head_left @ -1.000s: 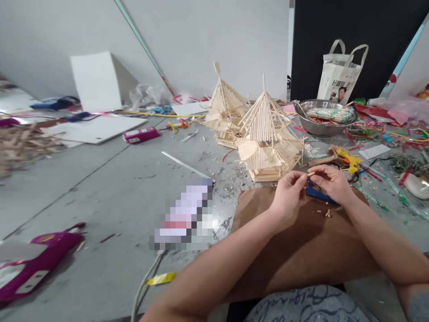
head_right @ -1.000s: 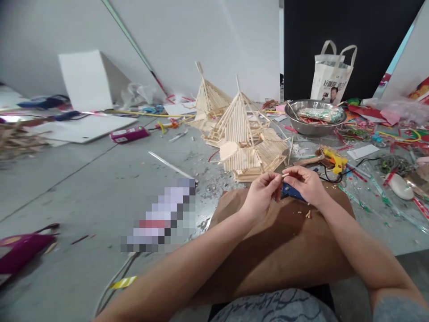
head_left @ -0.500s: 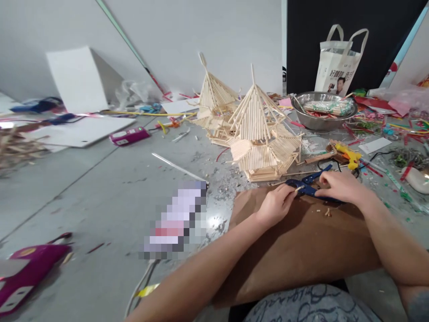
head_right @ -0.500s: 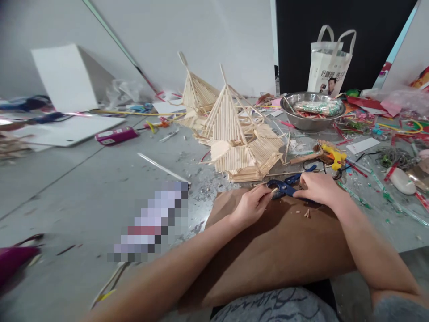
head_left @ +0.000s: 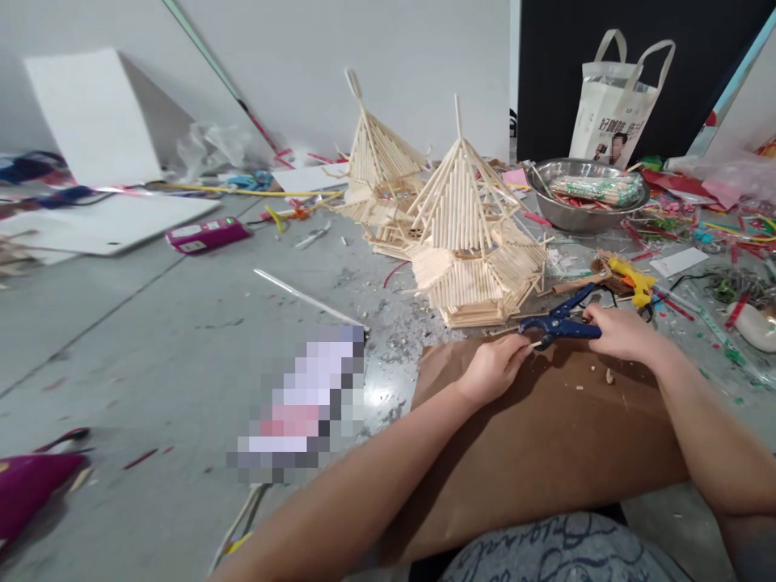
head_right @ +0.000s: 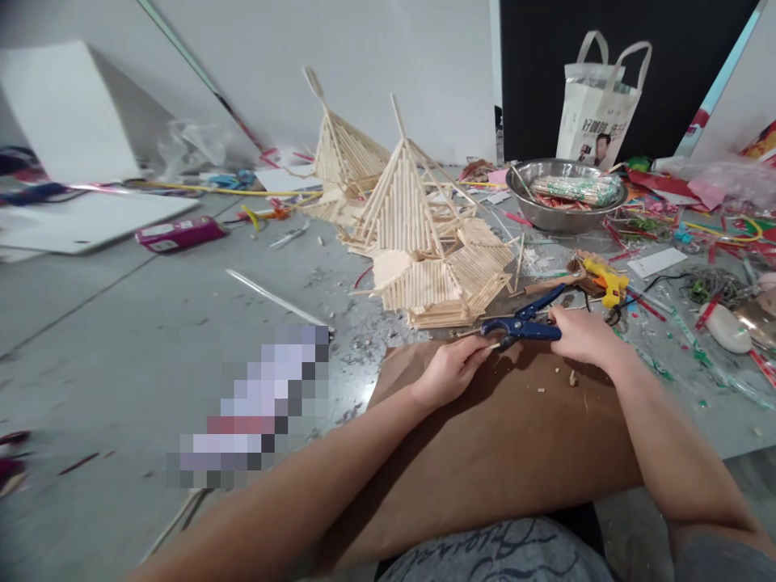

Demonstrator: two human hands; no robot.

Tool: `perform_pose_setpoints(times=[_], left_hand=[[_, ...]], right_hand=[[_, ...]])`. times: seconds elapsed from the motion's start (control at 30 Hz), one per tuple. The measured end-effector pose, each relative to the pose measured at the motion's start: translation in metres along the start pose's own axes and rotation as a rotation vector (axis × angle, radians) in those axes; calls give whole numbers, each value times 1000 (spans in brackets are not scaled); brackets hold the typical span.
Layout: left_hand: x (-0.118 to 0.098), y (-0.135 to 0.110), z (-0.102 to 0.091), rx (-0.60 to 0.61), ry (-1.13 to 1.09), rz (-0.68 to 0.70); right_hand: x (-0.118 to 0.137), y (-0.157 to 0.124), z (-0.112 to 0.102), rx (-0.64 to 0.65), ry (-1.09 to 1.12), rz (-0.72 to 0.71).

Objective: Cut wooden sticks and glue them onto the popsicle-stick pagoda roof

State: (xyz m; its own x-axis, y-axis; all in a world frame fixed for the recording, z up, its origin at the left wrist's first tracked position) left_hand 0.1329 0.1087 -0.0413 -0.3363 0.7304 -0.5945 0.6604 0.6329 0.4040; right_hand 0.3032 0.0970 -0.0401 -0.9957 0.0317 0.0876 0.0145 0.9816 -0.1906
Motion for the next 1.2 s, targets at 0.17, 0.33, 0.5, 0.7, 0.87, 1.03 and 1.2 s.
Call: perform_pose_setpoints(times=[0.17, 0.33, 0.5, 0.7, 0.87, 1.03, 1.2], left_hand=[[11, 3, -8, -32, -74, -86], [15, 4, -5, 5, 9, -45], [11, 0, -10, 22, 148, 71], [22, -11, -27, 63, 312, 121], [18, -14, -32, 52, 327, 162], [-41, 4, -59, -183, 194, 222], [-79, 26, -67, -336, -55, 209]], right_hand=[[-14, -7, -36, -258, 266, 13], [-17, -14, -57, -505, 693, -90], [-1, -9, -56, -436, 1218, -219], [14, -12, -68, -402, 1452, -302], [16, -13, -70, -477, 1413, -320], [12, -13, -57, -474, 1481, -288], [16, -18, -40, -372, 1506, -278]])
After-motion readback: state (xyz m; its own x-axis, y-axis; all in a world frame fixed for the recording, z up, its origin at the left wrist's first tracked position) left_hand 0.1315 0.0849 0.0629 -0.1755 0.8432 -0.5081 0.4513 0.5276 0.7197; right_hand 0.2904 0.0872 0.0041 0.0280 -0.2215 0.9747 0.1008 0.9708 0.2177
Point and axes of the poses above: each hand's wrist, its own y-axis towards the middle knuckle, its own z-axis out of the palm, x = y × z, the point moved 10 cm from there along y, towards the middle knuckle, and after that the axes turned 1 degree about -y, right-handed, at the moved point
